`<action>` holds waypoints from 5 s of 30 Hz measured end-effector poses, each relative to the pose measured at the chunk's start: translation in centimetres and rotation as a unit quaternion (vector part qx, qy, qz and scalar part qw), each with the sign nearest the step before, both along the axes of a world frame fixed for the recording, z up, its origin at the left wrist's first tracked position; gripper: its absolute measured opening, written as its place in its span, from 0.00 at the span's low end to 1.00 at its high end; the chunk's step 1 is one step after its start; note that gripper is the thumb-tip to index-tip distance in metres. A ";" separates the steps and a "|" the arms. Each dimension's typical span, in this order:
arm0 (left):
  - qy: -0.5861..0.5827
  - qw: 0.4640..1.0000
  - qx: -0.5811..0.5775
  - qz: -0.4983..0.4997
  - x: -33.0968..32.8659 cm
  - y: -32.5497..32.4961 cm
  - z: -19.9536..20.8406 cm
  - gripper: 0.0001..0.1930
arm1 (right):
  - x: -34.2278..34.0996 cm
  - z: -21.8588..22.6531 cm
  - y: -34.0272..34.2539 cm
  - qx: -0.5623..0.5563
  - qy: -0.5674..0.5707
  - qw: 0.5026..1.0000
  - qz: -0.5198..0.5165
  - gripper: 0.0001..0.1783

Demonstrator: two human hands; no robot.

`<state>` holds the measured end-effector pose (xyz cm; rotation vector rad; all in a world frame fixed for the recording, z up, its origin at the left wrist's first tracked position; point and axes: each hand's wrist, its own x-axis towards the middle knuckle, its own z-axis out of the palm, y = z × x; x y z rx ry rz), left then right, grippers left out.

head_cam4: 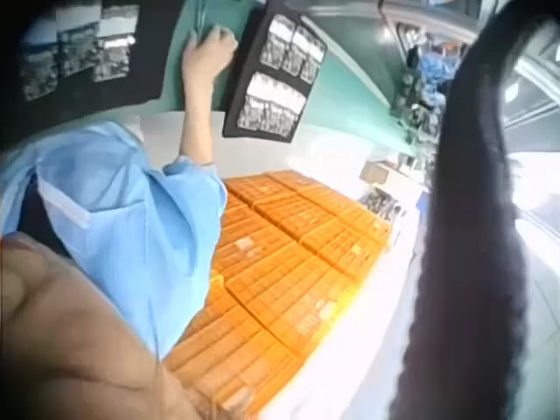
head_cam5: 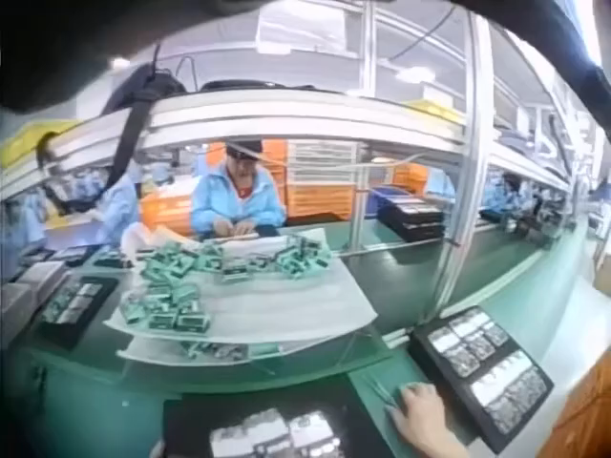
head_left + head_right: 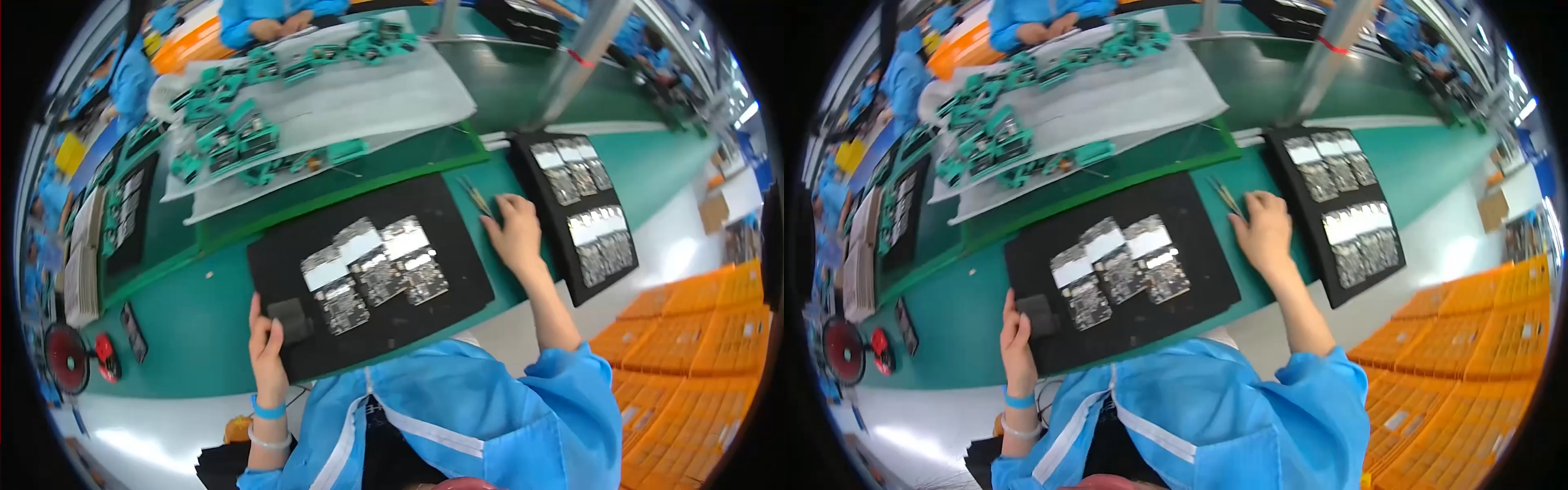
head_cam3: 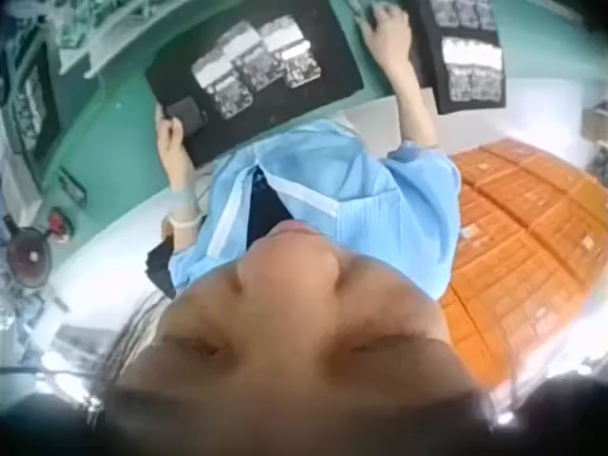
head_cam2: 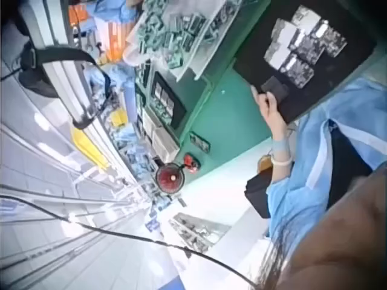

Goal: The person assembles plastic frames and electronic components onto circuit boards by hand.

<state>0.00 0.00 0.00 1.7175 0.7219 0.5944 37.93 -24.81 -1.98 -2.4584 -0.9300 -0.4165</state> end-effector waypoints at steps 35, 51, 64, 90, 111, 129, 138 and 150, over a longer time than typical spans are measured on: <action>0.094 0.850 0.259 -0.450 16.2 -3.9 3.5 0.14 | -10.3 2.8 2.9 0.043 0.102 0.975 0.191 0.22; 0.067 0.860 0.280 -0.421 14.7 -3.9 3.2 0.13 | -11.5 2.9 2.6 0.043 0.049 0.983 0.174 0.26; 0.124 0.875 0.204 -0.422 9.6 -2.4 5.8 0.13 | -14.2 3.8 6.4 0.026 0.108 0.968 0.224 0.22; 0.128 0.874 0.199 -0.424 9.2 -2.1 4.1 0.13 | -15.9 2.4 6.6 0.038 0.072 0.979 0.186 0.24; 0.096 0.917 0.096 -0.375 3.1 -0.3 4.3 0.14 | -19.4 3.3 9.3 0.043 0.116 0.947 0.296 0.23; 0.091 0.909 0.140 -0.381 2.7 0.1 3.2 0.13 | -20.3 1.9 9.8 0.072 0.087 0.950 0.291 0.26; 0.083 0.921 0.101 -0.368 2.9 -0.2 3.4 0.14 | -18.5 3.3 8.5 0.054 0.120 0.951 0.280 0.24; -0.118 0.953 -0.213 -0.179 3.3 -1.6 0.6 0.11 | 1.4 3.4 2.4 0.082 -0.064 0.992 0.065 0.17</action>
